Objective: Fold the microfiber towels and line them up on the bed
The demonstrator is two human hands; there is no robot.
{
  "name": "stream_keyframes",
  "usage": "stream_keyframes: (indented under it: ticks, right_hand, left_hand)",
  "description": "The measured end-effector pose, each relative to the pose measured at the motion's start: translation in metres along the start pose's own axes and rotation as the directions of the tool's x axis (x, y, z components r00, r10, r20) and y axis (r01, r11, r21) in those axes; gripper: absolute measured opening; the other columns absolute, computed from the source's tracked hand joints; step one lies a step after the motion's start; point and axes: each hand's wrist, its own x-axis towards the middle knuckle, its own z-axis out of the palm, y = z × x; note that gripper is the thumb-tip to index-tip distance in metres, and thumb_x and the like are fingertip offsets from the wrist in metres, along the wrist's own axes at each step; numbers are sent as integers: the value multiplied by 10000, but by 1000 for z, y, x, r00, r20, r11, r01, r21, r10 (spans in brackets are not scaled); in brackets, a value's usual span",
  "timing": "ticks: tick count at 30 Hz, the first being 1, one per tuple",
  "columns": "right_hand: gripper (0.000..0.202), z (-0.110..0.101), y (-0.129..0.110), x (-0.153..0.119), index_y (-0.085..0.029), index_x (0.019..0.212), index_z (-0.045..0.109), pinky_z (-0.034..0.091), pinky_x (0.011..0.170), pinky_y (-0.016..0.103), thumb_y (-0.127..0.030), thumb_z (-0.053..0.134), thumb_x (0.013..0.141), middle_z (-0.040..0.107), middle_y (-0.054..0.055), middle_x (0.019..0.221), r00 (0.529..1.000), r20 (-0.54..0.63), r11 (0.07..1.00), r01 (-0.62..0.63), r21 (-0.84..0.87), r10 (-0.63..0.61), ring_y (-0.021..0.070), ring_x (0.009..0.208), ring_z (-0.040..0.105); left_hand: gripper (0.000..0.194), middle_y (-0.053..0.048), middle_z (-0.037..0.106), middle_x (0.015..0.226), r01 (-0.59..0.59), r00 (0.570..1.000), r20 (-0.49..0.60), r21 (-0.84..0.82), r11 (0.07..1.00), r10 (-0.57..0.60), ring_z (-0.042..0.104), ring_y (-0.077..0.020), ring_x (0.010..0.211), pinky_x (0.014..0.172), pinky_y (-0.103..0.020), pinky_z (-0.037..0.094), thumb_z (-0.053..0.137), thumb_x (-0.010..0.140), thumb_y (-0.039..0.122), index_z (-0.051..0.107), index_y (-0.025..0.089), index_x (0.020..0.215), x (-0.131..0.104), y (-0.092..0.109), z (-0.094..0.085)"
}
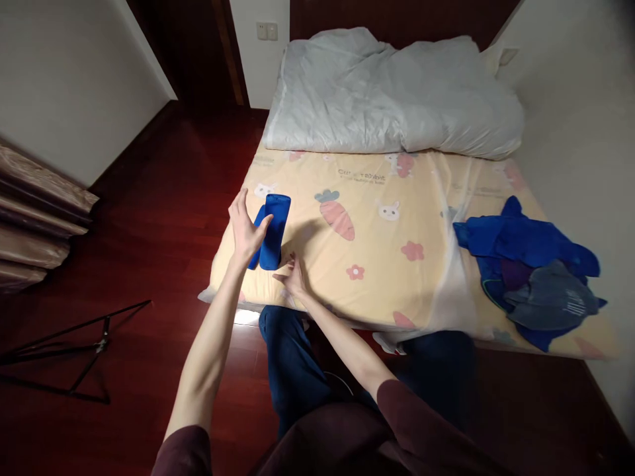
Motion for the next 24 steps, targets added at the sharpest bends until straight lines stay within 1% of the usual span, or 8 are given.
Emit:
stream_keyframes:
  ticks: [1, 3, 6, 9, 12, 16, 21, 24]
  right_hand:
    - [934, -3, 8, -12, -217, 1563, 240, 496, 1060, 353, -323, 800, 824, 550, 134, 1451, 998, -60, 999, -18, 41, 20, 253, 1317, 548]
    - [899, -14, 28, -41, -230, 1579, 231, 481, 1104, 390, -351, 754, 857, 537, 145, 1473, 996, -92, 994, -10, 106, 20, 260, 1347, 543]
    - [681, -41, 60, -98, -267, 1542, 355, 471, 1134, 451, -359, 628, 925, 550, 138, 1472, 998, -54, 987, 38, 155, -30, 265, 1351, 555]
    - [493, -79, 98, -166, -316, 1425, 530, 525, 1077, 483, -373, 577, 938, 613, 105, 1414, 998, -40, 987, 52, 153, -46, 270, 1274, 617]
    - [385, -120, 138, -229, -342, 1300, 643, 573, 1003, 498, -352, 561, 924, 689, 80, 1308, 999, -44, 995, -13, 103, 17, 273, 1159, 681]
    - [306, -170, 181, -282, -348, 1150, 735, 608, 938, 521, -377, 583, 886, 755, 80, 1167, 978, -142, 986, -144, 83, 155, 295, 1036, 736]
    - [281, -218, 198, -295, -338, 1063, 770, 640, 862, 509, -487, 601, 894, 777, 73, 1122, 932, -279, 961, -176, 213, 233, 310, 1030, 751]
    - [294, -251, 200, -288, -322, 1075, 764, 638, 876, 486, -499, 610, 899, 768, 74, 1159, 905, -356, 953, -141, 267, 233, 303, 1066, 740]
  left_hand:
    - [663, -166, 403, 1591, -30, 999, 12, 33, 999, 30, 268, -359, 1528, 1249, -551, 228, 721, 859, 400, 495, 198, 1448, -10, 1, 12]
    - [489, -149, 469, 1552, -86, 982, 173, 32, 996, 79, 289, -348, 1526, 1271, -546, 178, 683, 858, 283, 603, 199, 1333, -37, -1, 41]
    - [322, -163, 633, 1374, -56, 894, 446, 7, 998, 47, 416, -355, 1461, 1267, -546, 188, 659, 762, 118, 716, 189, 1071, -79, -16, 86]
    - [313, -192, 676, 1303, 27, 865, 497, 97, 995, -72, 480, -361, 1418, 1252, -550, 216, 617, 718, 51, 732, 185, 976, -101, -41, 112]
    - [366, -217, 665, 1329, 21, 887, 446, 219, 975, -119, 500, -354, 1404, 1250, -572, 194, 551, 758, 46, 742, 170, 1044, -97, -62, 115]
    - [495, -227, 624, 1398, -84, 866, 474, 451, 889, -158, 461, -329, 1438, 1242, -592, 191, 424, 818, 45, 705, 111, 1220, -79, -78, 96]
    - [572, -271, 540, 1472, -226, 842, 489, 705, 672, -229, 400, -372, 1471, 1192, -647, 269, 397, 834, 91, 602, 13, 1362, -73, -84, 79]
    - [622, -254, 540, 1481, -255, 854, 497, 660, 707, -156, 362, -378, 1498, 1212, -608, 281, 431, 803, 135, 582, 39, 1399, -97, -63, 91]
